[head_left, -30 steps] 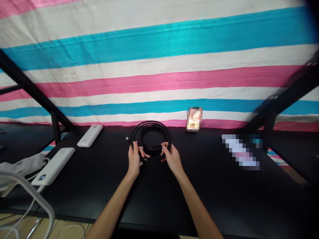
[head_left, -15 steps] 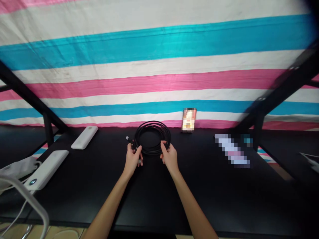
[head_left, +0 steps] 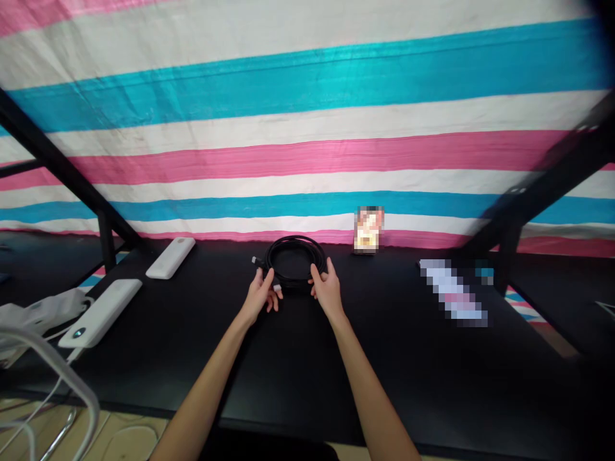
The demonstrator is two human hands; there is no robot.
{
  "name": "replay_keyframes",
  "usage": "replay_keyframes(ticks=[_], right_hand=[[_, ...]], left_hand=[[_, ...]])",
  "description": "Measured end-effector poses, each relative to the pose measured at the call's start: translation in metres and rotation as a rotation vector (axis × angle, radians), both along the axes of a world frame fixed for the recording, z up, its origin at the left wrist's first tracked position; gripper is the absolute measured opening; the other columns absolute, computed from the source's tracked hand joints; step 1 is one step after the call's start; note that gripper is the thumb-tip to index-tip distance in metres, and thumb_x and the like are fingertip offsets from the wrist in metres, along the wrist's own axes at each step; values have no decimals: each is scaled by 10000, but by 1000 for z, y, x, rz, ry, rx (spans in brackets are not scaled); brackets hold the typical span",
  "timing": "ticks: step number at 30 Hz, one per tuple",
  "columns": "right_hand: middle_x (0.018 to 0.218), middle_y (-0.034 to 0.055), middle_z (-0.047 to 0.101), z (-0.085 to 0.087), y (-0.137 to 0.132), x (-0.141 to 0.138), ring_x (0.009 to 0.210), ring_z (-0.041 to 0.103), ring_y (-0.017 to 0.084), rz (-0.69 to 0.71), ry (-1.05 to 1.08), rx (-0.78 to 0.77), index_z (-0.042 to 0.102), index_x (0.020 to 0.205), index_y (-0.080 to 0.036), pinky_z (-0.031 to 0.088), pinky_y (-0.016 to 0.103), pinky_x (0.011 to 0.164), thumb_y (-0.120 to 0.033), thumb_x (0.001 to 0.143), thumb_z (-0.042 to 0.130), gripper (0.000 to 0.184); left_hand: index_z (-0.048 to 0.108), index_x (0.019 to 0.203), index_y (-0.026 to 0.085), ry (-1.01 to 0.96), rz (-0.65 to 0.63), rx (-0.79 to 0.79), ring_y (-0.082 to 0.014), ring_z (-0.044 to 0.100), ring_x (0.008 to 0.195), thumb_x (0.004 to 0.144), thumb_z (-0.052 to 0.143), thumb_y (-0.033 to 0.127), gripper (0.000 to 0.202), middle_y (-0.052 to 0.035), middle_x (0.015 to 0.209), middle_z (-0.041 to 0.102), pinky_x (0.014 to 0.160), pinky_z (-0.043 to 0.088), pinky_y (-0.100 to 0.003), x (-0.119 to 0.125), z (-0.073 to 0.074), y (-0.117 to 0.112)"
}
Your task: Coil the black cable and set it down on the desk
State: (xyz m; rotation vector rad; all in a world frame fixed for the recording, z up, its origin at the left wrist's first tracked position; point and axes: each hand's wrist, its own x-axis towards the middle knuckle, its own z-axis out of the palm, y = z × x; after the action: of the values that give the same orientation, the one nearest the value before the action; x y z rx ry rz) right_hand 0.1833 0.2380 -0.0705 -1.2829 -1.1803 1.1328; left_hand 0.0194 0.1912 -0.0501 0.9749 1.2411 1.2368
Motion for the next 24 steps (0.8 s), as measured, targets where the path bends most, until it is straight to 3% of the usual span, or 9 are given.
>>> replay_keyframes(ticks=[2,8,10,12,14,18,20,24], right_hand=[[588,-26,605,-5,1,2,310,427,70,40,-28,16,159,1451,-39,338,175,294,-391,817,524,812],[529,-53,574,-9,-3,9,321,410,67,35,-94,56,279,1417,-24,361,182,339,-303,778,537,744],[523,-57,571,-7,-5,10,326,408,69,37,-86,55,296,1414,-38,361,184,340,-305,758,549,752],[510,-63,559,-6,-6,12,329,399,68,42,-63,64,329,1402,-45,355,184,337,-319,739,563,755],[489,-67,540,-4,-8,13,328,385,67,40,-31,88,390,1371,-43,344,184,333,-339,735,557,721],[445,-63,514,-2,-11,14,314,373,66,-35,22,100,515,1271,-26,324,187,331,-347,756,500,607],[428,-62,502,-2,-12,15,311,373,65,-102,51,83,572,1205,-28,318,185,329,-323,746,489,552],[398,-85,442,-3,-13,16,313,361,62,-244,139,93,634,1068,-79,283,168,324,-273,720,485,426]], left_hand=[[293,1279,167,-20,-18,-5,-132,558,336,771,521,571,688,40,525,613,270,315,-151,-4,-1,0],[-14,1441,124,37,10,23,-129,538,313,759,600,477,983,42,506,623,270,328,-160,-9,-7,-3],[-41,1447,98,80,45,25,-133,521,294,761,600,467,1009,35,490,622,261,324,-172,-8,-9,-4],[50,1450,74,104,102,36,-134,501,279,762,597,465,962,42,448,595,256,316,-181,-6,-9,-5],[242,1416,60,122,177,66,-122,469,261,767,586,468,840,62,385,539,254,296,-176,-5,-9,-6],[607,1091,66,139,363,142,-72,382,236,792,534,480,516,90,306,411,268,235,-155,-8,-9,-10],[637,927,91,117,449,173,-66,384,249,809,488,475,428,91,323,396,283,241,-159,-11,-9,-11],[576,807,154,54,566,207,-68,400,273,813,441,405,285,99,371,395,292,235,-162,-18,-10,-11]])
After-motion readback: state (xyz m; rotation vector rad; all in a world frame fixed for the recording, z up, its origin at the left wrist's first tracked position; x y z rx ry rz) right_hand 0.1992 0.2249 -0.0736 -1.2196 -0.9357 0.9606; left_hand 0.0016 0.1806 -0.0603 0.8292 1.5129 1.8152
